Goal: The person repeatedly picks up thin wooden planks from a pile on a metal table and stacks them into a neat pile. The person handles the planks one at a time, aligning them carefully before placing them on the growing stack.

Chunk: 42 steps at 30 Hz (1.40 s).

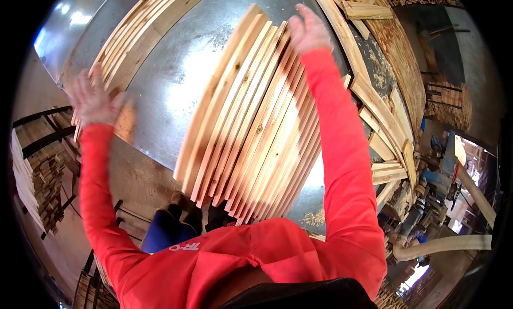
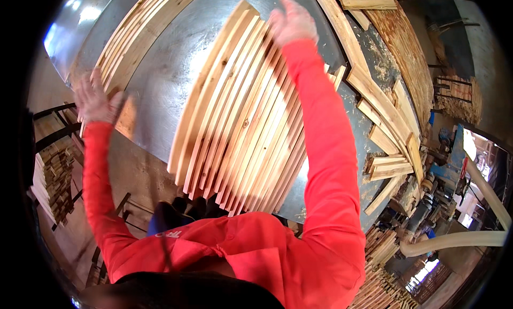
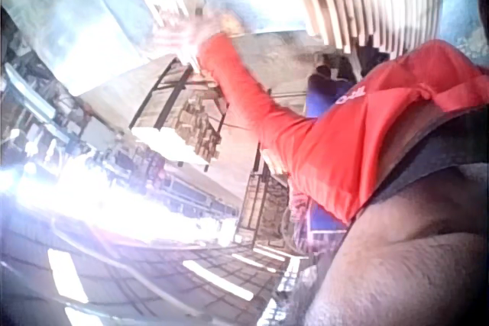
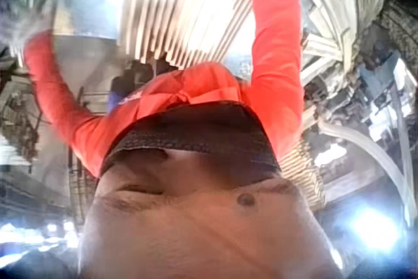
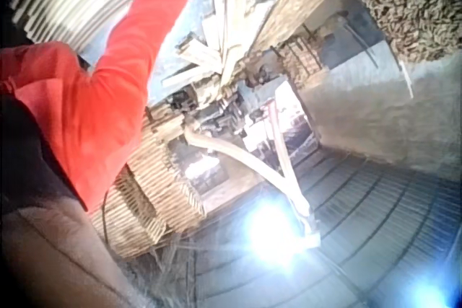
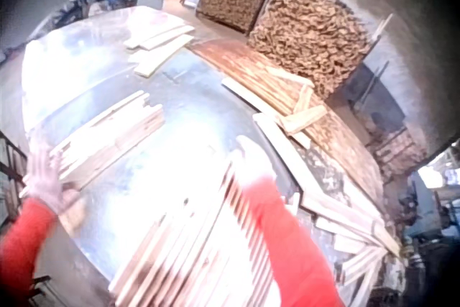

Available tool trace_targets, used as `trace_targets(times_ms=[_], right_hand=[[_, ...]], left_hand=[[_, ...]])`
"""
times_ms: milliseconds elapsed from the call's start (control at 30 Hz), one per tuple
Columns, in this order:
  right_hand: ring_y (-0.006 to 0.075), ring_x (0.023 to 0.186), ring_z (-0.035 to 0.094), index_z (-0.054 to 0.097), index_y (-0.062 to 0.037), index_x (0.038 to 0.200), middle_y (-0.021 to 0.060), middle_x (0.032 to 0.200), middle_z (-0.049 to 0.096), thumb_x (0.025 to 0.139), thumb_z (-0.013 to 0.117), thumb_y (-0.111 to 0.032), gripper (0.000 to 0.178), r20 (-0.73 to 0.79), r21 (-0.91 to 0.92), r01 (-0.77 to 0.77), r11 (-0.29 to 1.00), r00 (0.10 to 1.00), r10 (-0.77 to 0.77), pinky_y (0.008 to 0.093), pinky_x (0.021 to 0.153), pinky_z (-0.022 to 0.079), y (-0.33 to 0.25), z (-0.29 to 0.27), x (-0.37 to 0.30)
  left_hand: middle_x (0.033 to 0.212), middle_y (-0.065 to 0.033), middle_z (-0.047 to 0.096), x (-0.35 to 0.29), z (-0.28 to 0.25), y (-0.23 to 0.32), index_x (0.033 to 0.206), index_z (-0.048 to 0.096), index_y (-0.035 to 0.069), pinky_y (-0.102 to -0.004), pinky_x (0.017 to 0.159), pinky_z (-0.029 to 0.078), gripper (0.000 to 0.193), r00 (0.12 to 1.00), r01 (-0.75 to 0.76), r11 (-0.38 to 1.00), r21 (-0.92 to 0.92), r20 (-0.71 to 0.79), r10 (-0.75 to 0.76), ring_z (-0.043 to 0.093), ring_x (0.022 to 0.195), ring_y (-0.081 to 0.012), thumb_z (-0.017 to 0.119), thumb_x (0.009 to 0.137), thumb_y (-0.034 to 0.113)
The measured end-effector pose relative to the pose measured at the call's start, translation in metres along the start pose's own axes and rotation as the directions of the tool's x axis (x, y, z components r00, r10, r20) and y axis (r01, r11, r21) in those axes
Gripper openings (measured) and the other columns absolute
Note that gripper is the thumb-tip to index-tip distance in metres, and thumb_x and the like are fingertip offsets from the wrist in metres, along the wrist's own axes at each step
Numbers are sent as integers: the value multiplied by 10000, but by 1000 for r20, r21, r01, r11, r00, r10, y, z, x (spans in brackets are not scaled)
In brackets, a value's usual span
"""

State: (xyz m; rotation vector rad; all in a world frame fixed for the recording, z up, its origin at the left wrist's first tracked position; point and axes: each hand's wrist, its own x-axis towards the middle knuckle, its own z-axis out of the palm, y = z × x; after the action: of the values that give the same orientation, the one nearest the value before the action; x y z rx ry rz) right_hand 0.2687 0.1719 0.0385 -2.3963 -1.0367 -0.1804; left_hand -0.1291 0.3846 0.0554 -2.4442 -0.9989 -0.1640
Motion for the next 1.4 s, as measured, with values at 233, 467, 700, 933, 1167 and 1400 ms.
trace_targets(times_ms=[233, 467, 700, 933, 1167, 1400], right_hand=[[285, 1127, 642, 610, -148, 1313, 127, 1200, 695, 959, 603, -411, 441, 431, 59, -121, 991, 898, 84, 376, 981, 474, 58, 85, 49], [226, 917, 630, 613, -61, 1140, 104, 1016, 660, 932, 664, -200, 255, 99, 785, -85, 613, 995, 12, 346, 856, 526, 48, 83, 43], [266, 1218, 465, 327, -17, 1389, 165, 1321, 467, 918, 682, -315, 661, 72, 646, -48, 762, 997, 2, 387, 1041, 402, 18, 25, 52], [304, 1502, 191, -9, -8, 1583, 202, 1595, 210, 689, 892, -297, 1301, 564, 819, -494, 291, 787, -251, 437, 1214, 226, -136, -99, -202], [335, 1004, 654, 344, 23, 1424, 197, 1179, 607, 709, 741, -255, 864, 332, 862, -459, 214, 832, 444, 424, 872, 582, -30, -99, -308], [292, 1007, 622, 142, -93, 1570, 164, 1146, 596, 712, 705, -134, 1027, 465, 429, -863, 267, 465, 754, 385, 843, 575, 94, -151, -424]], left_hand=[[1514, -296, 348, -89, -43, 167, 1543, 250, 20, -492, 1164, 291, 1188, 761, 292, 702, -650, 602, 242, 321, 1422, -430, 713, 708, 726], [1393, -329, 451, -94, -45, 166, 1453, 352, -76, -527, 1066, 371, 1191, 972, 105, 558, -823, 203, 118, 466, 1252, -456, 647, 704, 803], [1169, -213, 671, -65, -98, 174, 1402, 477, 1, -389, 924, 508, 709, 811, 527, 155, -835, 549, 201, 658, 1002, -384, 724, 861, 386], [1207, -186, 662, -27, -115, 175, 1401, 509, 64, -354, 997, 477, 538, 945, 303, 66, -951, 308, 107, 631, 1131, -298, 603, 947, 339], [1366, -198, 582, -18, -59, 182, 1415, 511, 62, -429, 1055, 438, 675, 992, 121, 281, -952, 103, -77, 556, 1244, -384, 511, 970, 569], [1353, -244, 582, -31, 2, 214, 1465, 436, 71, -457, 1038, 436, 946, 714, 570, 655, -496, 694, -95, 570, 1231, -401, 458, 853, 791]])
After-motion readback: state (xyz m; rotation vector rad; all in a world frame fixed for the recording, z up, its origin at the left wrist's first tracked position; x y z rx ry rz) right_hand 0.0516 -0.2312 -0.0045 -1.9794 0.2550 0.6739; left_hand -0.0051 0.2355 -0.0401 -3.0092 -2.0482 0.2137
